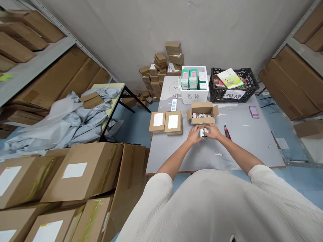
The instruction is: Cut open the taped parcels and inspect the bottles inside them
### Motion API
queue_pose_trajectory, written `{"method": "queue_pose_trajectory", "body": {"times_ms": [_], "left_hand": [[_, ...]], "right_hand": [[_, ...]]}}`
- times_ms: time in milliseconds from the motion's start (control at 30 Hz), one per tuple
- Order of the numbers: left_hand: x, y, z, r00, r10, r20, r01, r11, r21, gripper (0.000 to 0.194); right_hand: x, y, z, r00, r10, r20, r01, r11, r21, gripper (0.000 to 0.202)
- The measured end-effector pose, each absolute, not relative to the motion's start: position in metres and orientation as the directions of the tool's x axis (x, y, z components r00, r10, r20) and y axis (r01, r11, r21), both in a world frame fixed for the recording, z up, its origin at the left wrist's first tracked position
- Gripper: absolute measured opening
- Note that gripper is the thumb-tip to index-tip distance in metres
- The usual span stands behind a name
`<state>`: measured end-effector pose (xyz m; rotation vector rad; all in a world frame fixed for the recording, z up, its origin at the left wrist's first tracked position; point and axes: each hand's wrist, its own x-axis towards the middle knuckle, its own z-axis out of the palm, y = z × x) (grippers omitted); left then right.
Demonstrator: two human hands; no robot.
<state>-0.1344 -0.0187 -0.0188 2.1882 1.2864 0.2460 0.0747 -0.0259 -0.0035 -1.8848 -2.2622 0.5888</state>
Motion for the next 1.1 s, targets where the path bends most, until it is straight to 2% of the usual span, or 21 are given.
{"method": "queue_pose_trajectory", "body": {"times_ms": [133,333,533,600,667,767,933,1100], "left_hand": [[-0.131,-0.018,-0.014,0.586,0.799,-0.133,0.716,-0.434,0.546,0.078],[-0.131,-0.019,-0.008,0.614,0.78,-0.125,0.729,-0.499,0.469,0.079],[-0.135,-0.016,-0.004,0.64,0.752,-0.158,0.741,-0.55,0.385,0.062],[-0.135,-0.015,-0.003,0.641,0.753,-0.151,0.734,-0.543,0.408,0.063],[-0.135,-0.015,-0.003,0.637,0.761,-0.125,0.717,-0.525,0.458,0.071],[-0.137,-0.015,-0.004,0.597,0.795,-0.102,0.699,-0.453,0.554,0.078],[-0.143,-0.015,-0.011,0.498,0.859,-0.121,0.668,-0.291,0.685,0.059],[-0.148,-0.011,-0.018,0.539,0.842,-0.01,0.639,-0.401,0.656,0.051]], "right_hand": [[0.074,-0.028,-0.004,-0.201,0.97,-0.137,0.91,0.133,-0.394,0.047],[0.085,-0.024,-0.009,-0.16,0.984,-0.074,0.848,0.098,-0.52,0.045],[0.097,-0.029,-0.014,-0.165,0.986,-0.007,0.813,0.132,-0.567,0.035],[0.096,-0.032,-0.014,-0.167,0.986,0.013,0.833,0.149,-0.533,0.032],[0.093,-0.033,-0.012,-0.166,0.986,0.025,0.862,0.158,-0.482,0.031],[0.089,-0.034,-0.008,-0.194,0.981,-0.008,0.884,0.172,-0.434,0.034],[0.082,-0.035,0.003,-0.252,0.965,-0.066,0.884,0.202,-0.422,0.038],[0.073,-0.036,0.017,-0.245,0.961,-0.126,0.919,0.189,-0.347,0.029]]}}
